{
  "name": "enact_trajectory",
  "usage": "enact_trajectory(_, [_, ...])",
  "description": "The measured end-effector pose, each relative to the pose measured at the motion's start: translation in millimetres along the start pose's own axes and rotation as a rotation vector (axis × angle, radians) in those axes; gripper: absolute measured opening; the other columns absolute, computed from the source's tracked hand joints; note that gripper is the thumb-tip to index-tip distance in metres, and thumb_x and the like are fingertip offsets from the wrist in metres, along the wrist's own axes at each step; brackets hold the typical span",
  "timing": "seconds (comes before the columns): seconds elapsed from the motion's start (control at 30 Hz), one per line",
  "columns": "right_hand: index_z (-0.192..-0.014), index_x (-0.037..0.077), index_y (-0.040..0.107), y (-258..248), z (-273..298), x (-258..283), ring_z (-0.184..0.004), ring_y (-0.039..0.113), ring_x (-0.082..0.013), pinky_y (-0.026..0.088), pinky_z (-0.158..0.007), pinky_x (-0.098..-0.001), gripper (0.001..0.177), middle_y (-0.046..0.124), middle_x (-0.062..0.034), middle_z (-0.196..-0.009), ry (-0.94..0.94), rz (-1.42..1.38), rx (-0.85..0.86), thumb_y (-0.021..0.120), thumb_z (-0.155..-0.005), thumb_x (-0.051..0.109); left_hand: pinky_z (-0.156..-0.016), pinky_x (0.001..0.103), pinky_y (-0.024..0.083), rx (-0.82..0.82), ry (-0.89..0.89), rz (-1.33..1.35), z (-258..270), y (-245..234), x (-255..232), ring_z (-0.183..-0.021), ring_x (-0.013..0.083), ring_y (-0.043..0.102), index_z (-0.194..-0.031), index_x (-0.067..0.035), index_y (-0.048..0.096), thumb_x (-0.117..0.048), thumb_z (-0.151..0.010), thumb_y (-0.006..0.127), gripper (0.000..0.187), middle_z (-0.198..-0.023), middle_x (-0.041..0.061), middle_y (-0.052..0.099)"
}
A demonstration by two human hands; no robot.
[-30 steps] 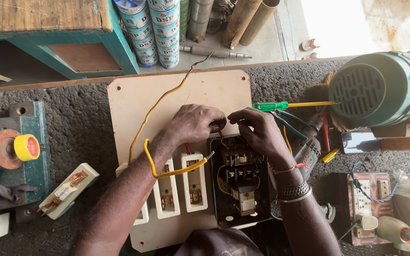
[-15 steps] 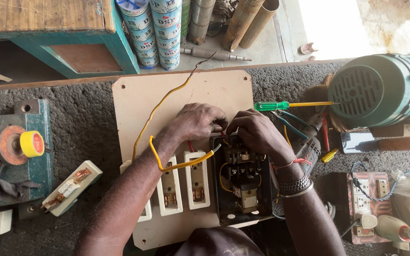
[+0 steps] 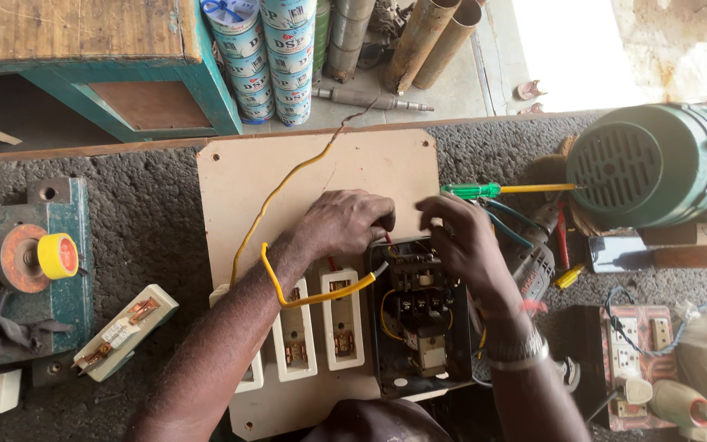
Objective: The person strips the insulation from yellow and red wires using pliers and connects them to terminals on a wooden board. They use a screwdriver to tighten the connections on the electrical components.
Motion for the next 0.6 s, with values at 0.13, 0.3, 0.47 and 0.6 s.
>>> enact_trajectory(0.13, [-0.091, 0.004, 0.068, 2, 31, 21, -0.134, 0.058, -0.0364, 0.051, -0.099, -0.0463, 0.022, 0.072, -0.0132, -0.095, -0.113, 0.125, -0.043, 0.054, -0.075, -0.001, -0.084, 0.044, 0.056, -0.113, 0.173, 0.012, 7, -7, -4, -0.097, 0.0287, 0.069, -0.097, -0.012, 0.064, -0.01, -0.082, 0.071, 0.017, -0.1, 0.006, 0.069])
enact_trajectory(0.3, [-0.114, 0.001, 0.06, 22, 44, 20, -0.148, 0.036, -0.0427, 0.026, -0.118, -0.0547, 0.038, 0.065, -0.0214, -0.119, -0.079, 0.314, 0.0, 0.054, -0.076, 0.003, -0.08, 0.042, 0.056, -0.154, 0.234, 0.034, 7, -3, -3, -0.092, 0.0279, 0.069, -0.095, -0.01, 0.061, -0.015, -0.088, 0.071, 0.014, -0.098, 0.006, 0.064])
enact_trajectory(0.47, [-0.125, 0.002, 0.054, 27, 37, 14, -0.152, 0.03, -0.0401, 0.02, -0.119, -0.0527, 0.048, 0.063, -0.0196, -0.127, -0.06, 0.286, 0.119, 0.054, -0.077, 0.004, -0.079, 0.043, 0.055, -0.156, 0.239, 0.027, 5, 1, -2, -0.09, 0.0293, 0.069, -0.095, -0.011, 0.061, -0.022, -0.09, 0.071, 0.016, -0.096, 0.007, 0.063])
enact_trajectory(0.6, [-0.129, 0.002, 0.048, 26, 35, 0, -0.153, 0.024, -0.0384, 0.018, -0.119, -0.0506, 0.056, 0.068, -0.0148, -0.129, 0.039, 0.222, 0.15, 0.055, -0.073, 0.003, -0.081, 0.043, 0.056, -0.205, 0.268, 0.001, 7, -2, -5, -0.093, 0.0295, 0.069, -0.098, -0.01, 0.06, -0.013, -0.091, 0.068, 0.011, -0.098, 0.008, 0.063])
Point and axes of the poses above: each hand's wrist, its own z-axis away from the middle knuckle, its own y-axis out of the palm, x = y × z, the point moved 8 cm from there along -z, towards the middle knuckle
